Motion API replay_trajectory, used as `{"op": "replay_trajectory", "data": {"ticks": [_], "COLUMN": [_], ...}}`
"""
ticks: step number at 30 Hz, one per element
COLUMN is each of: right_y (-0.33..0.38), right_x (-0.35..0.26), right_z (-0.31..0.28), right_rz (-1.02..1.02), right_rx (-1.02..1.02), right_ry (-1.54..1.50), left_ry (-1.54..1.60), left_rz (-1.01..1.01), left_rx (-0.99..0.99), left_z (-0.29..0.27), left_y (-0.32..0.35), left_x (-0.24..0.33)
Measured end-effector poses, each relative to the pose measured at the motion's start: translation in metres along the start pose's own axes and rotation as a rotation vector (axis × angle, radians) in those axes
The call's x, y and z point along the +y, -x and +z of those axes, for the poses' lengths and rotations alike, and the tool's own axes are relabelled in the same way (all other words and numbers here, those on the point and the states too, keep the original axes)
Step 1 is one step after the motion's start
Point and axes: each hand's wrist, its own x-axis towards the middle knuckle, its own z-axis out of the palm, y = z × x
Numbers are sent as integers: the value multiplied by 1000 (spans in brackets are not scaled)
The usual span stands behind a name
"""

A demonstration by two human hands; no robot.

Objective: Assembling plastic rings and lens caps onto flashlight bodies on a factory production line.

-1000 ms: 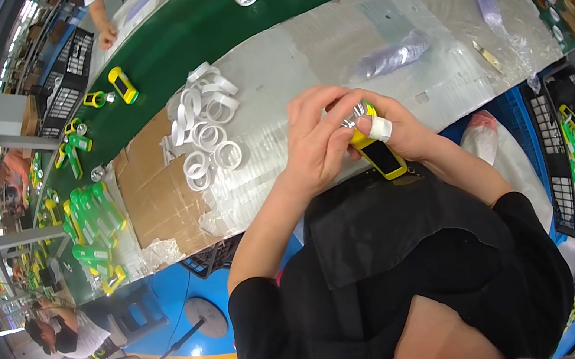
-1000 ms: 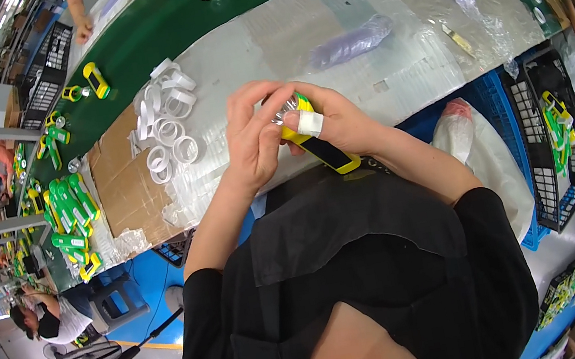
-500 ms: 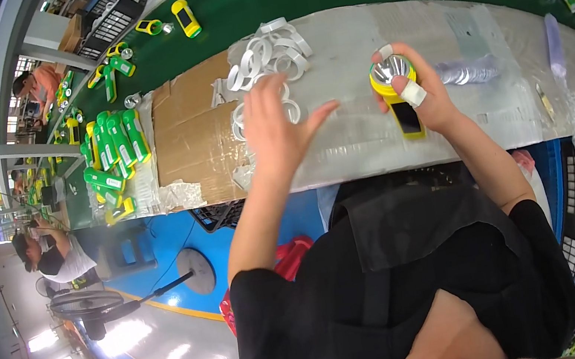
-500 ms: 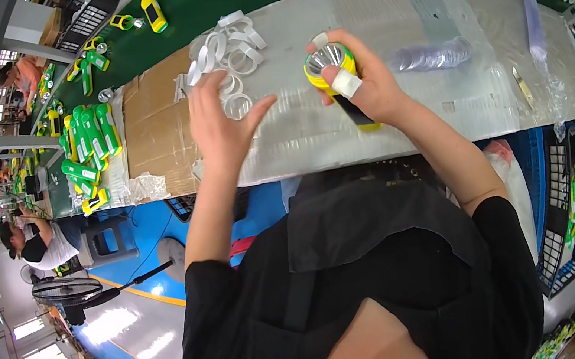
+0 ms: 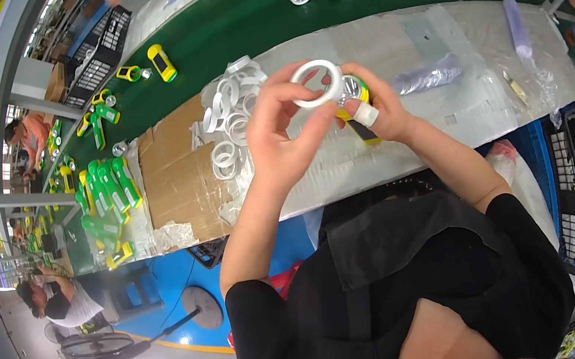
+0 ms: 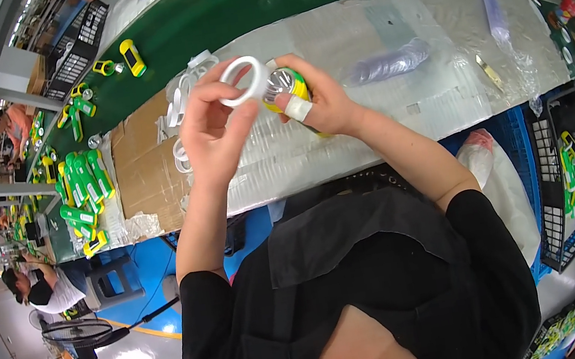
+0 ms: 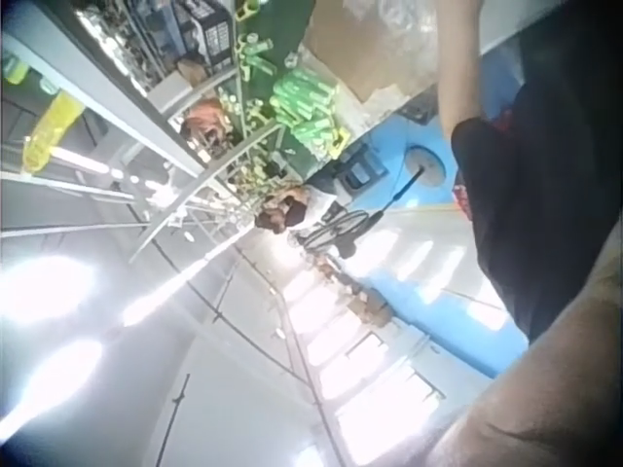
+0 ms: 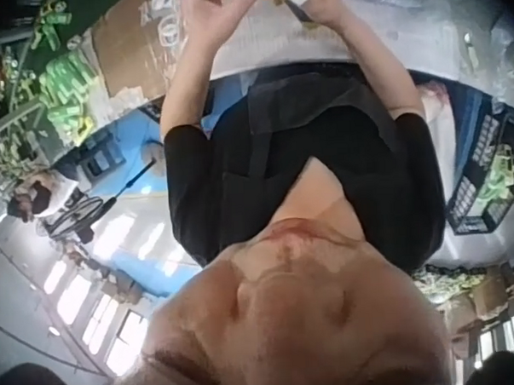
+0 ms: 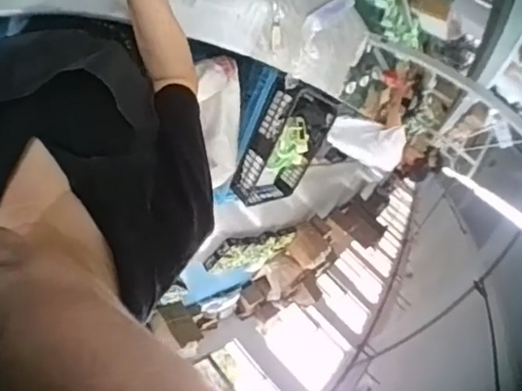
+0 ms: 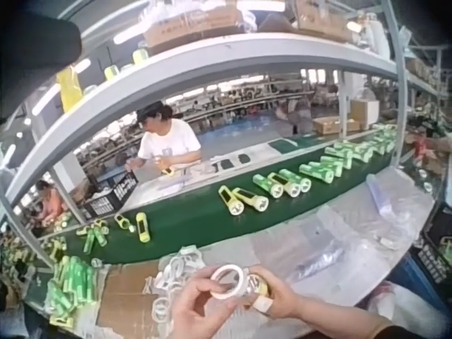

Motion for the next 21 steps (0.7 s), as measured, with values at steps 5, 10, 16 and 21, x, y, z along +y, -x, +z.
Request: {"op": "replay_trajectory", "data": {"ticks": [5, 10, 16, 21], "right_y": [3, 6, -4, -4], "right_x": [-2, -1, -22, -80], "right_z": [-5, -11, -20, -68], "right_rz": [-59, 10, -329, -391], "right_rx": [-82, -122, -4, -198], "right_ry": [12, 11, 327, 905], "left_ry": [-568, -692, -703, -686], "left_rz": [148, 174, 185, 227], "left_rx": [-116, -217, -321, -365], "left_z": [4, -4, 2, 20], "left_y": [-9, -12, -22, -29], "left_x": [0, 4, 15, 9]}}
